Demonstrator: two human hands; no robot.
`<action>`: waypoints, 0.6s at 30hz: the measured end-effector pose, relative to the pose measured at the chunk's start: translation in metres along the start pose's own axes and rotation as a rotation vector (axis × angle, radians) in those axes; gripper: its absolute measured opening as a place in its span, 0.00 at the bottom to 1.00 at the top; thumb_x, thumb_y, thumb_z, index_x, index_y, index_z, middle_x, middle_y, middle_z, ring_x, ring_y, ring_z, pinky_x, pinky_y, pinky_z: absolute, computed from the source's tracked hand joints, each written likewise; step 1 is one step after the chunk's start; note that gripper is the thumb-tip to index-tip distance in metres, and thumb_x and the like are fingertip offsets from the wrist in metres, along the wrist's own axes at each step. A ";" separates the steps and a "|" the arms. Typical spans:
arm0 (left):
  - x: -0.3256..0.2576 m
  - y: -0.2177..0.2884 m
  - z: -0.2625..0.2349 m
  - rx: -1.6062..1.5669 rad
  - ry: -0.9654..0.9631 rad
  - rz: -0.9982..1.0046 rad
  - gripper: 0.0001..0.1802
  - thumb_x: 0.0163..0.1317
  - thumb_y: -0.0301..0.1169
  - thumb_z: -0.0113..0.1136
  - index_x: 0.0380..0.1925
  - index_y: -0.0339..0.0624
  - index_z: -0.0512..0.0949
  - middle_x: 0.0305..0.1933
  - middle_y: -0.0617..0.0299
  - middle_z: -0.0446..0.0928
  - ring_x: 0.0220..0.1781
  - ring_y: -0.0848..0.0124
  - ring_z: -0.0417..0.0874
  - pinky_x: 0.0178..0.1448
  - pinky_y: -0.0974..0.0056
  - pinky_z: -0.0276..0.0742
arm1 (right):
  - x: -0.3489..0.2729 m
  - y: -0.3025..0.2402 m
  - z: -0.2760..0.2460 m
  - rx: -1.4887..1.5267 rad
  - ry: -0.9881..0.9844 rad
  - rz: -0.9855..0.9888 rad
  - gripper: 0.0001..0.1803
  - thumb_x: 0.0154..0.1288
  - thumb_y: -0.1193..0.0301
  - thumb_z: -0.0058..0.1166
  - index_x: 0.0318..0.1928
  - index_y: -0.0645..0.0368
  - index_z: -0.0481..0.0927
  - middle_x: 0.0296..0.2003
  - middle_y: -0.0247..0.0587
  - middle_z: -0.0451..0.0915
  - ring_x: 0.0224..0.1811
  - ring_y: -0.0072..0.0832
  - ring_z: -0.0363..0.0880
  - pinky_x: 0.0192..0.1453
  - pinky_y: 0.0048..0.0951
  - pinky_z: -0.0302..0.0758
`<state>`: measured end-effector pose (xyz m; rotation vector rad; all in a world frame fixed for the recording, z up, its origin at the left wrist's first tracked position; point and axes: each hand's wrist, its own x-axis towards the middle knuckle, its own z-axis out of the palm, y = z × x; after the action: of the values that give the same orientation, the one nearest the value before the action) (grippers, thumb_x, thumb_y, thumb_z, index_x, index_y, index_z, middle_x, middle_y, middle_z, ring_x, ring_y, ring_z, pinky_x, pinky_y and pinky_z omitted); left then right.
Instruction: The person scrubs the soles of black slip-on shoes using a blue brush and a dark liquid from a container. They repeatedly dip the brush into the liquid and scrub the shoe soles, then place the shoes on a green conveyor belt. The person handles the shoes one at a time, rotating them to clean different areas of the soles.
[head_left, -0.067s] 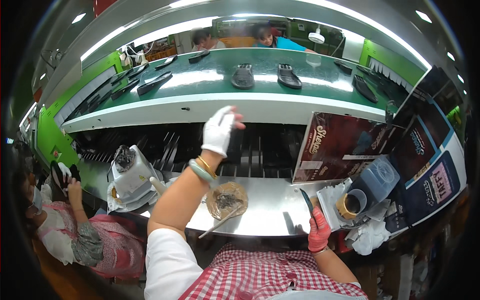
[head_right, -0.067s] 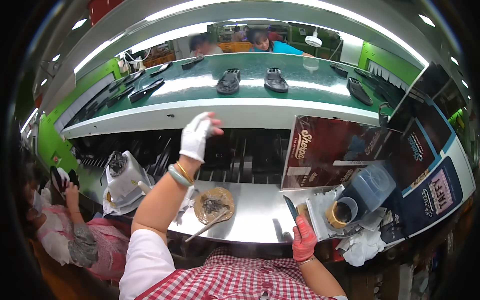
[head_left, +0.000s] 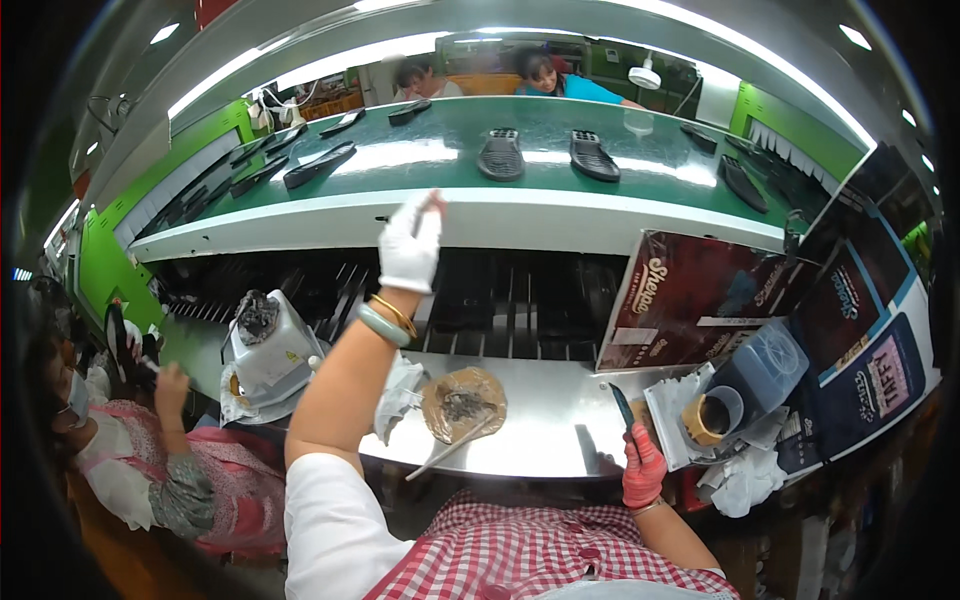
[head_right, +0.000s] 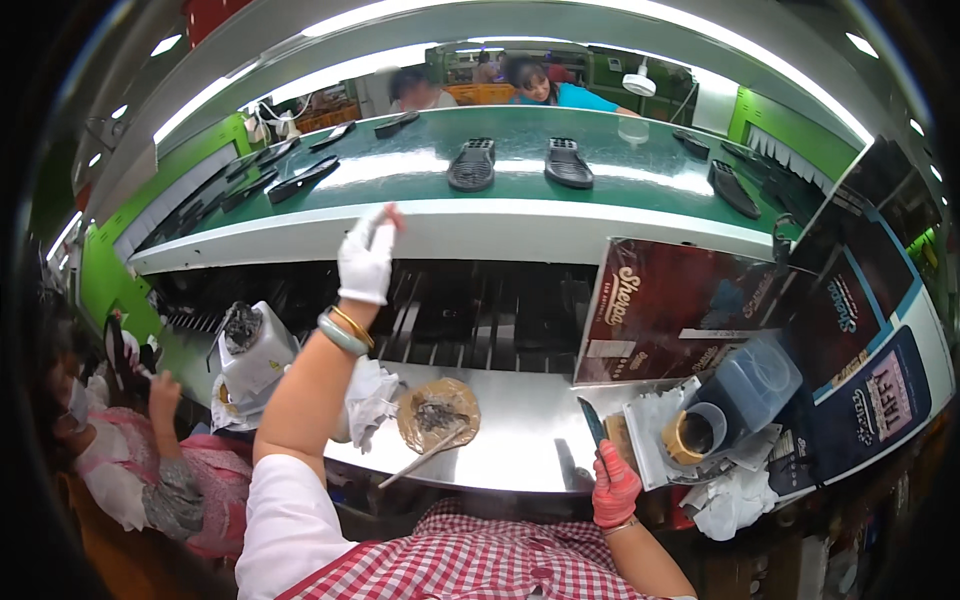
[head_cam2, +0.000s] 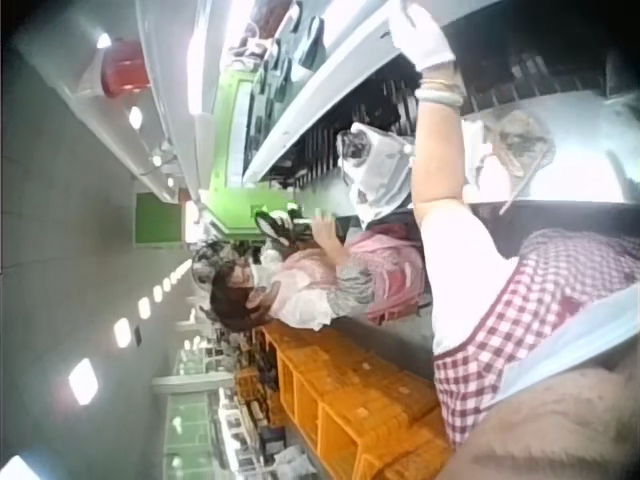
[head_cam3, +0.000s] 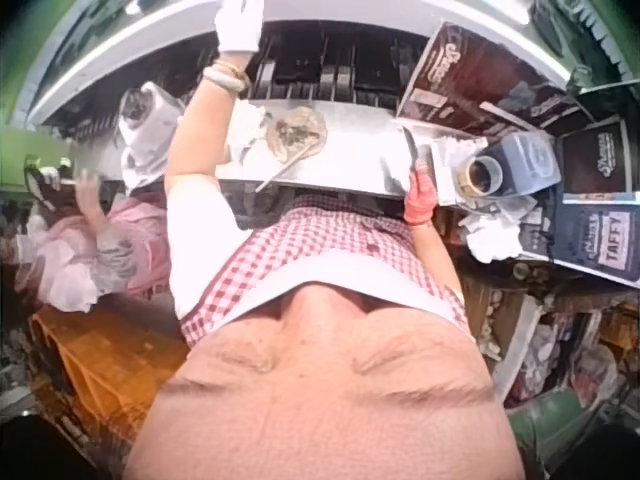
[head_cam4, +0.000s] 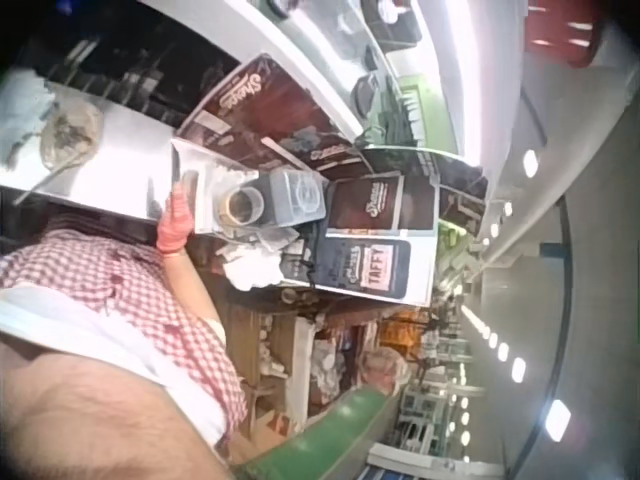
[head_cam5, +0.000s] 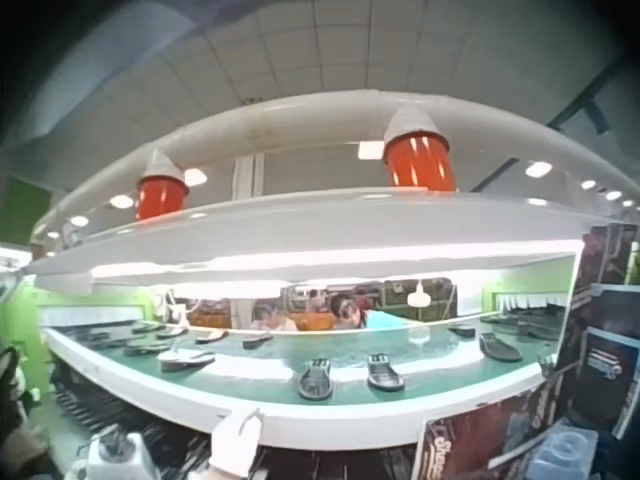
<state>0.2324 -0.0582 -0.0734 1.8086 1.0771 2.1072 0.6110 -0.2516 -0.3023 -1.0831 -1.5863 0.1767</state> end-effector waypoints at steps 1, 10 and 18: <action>0.022 -0.006 -0.020 0.398 0.079 0.225 0.12 0.60 0.27 0.54 0.43 0.38 0.78 0.41 0.56 0.80 0.40 0.65 0.82 0.50 0.67 0.75 | -0.005 0.008 0.005 0.032 -0.034 0.086 0.18 0.66 0.73 0.50 0.57 0.59 0.73 0.37 0.44 0.82 0.38 0.28 0.81 0.38 0.25 0.76; 0.159 -0.104 -0.187 1.385 -0.349 -0.268 0.35 0.54 0.45 0.54 0.63 0.48 0.64 0.70 0.48 0.55 0.71 0.55 0.55 0.71 0.61 0.54 | 0.008 -0.002 0.045 -0.336 -0.173 -0.016 0.22 0.57 0.82 0.49 0.52 0.49 0.78 0.24 0.50 0.71 0.23 0.47 0.72 0.26 0.40 0.68; 0.222 -0.201 -0.271 1.234 -0.571 -0.259 0.33 0.58 0.31 0.54 0.66 0.46 0.58 0.62 0.48 0.68 0.64 0.57 0.68 0.66 0.65 0.60 | 0.027 -0.011 0.050 -0.393 -0.258 -0.059 0.26 0.54 0.83 0.50 0.54 0.51 0.73 0.33 0.49 0.79 0.28 0.47 0.78 0.29 0.38 0.74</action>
<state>-0.1357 0.0987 -0.0212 2.2036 2.4545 0.5682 0.5650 -0.2181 -0.2935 -1.3535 -1.9358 -0.0411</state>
